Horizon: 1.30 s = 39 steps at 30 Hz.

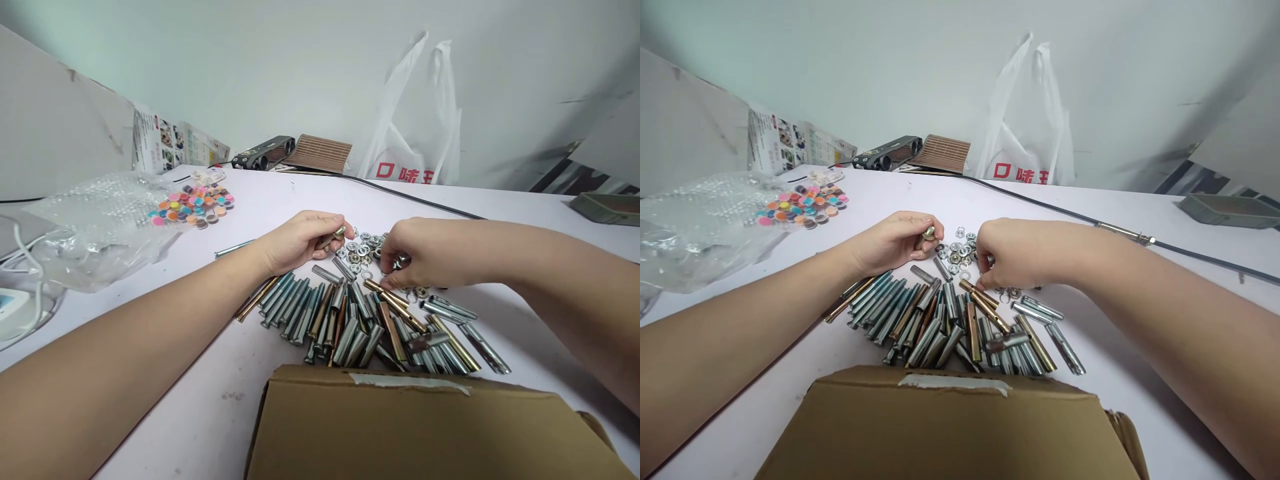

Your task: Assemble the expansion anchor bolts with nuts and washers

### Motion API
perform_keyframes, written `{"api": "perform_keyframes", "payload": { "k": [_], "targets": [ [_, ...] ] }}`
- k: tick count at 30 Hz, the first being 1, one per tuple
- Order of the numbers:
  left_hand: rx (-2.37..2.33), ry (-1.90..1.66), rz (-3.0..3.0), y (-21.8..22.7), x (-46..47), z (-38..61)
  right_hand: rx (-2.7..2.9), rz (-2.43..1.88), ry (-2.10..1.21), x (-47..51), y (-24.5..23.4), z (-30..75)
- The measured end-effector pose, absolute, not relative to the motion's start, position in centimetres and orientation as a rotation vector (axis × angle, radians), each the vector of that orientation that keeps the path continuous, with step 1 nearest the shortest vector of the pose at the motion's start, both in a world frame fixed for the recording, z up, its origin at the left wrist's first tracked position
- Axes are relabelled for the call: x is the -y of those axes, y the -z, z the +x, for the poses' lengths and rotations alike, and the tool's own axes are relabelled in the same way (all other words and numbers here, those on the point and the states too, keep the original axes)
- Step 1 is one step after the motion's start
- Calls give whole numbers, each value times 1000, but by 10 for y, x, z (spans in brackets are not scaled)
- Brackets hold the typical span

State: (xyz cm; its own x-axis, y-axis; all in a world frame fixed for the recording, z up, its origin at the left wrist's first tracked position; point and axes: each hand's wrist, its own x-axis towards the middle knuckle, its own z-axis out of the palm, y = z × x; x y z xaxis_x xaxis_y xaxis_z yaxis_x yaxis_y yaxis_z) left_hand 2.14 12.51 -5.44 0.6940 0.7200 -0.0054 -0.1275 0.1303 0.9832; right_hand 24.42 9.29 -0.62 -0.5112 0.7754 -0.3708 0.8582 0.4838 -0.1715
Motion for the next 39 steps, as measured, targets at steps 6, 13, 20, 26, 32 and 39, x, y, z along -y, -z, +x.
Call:
{"api": "perform_keyframes", "payload": {
  "k": [6, 13, 20, 26, 32, 39],
  "targets": [
    [-526, -661, 1307, 54, -125, 20, -2496, 1437, 402, -92, 6, 246],
    [-540, -643, 1317, 54, -125, 20, -2510, 1454, 484, -91, 3, 246],
    [-607, -598, 1514, 57, -124, 22, -2990, 1705, 617, -83, -8, 227],
    [-629, -616, 1558, 59, -124, 23, -3182, 1655, 686, -82, 8, 219],
    [-620, -627, 1543, 61, -126, 22, -3324, 1856, 727, -82, 15, 217],
    [-647, -615, 1587, 63, -126, 20, -3329, 1780, 913, -83, 26, 219]
  ]
}}
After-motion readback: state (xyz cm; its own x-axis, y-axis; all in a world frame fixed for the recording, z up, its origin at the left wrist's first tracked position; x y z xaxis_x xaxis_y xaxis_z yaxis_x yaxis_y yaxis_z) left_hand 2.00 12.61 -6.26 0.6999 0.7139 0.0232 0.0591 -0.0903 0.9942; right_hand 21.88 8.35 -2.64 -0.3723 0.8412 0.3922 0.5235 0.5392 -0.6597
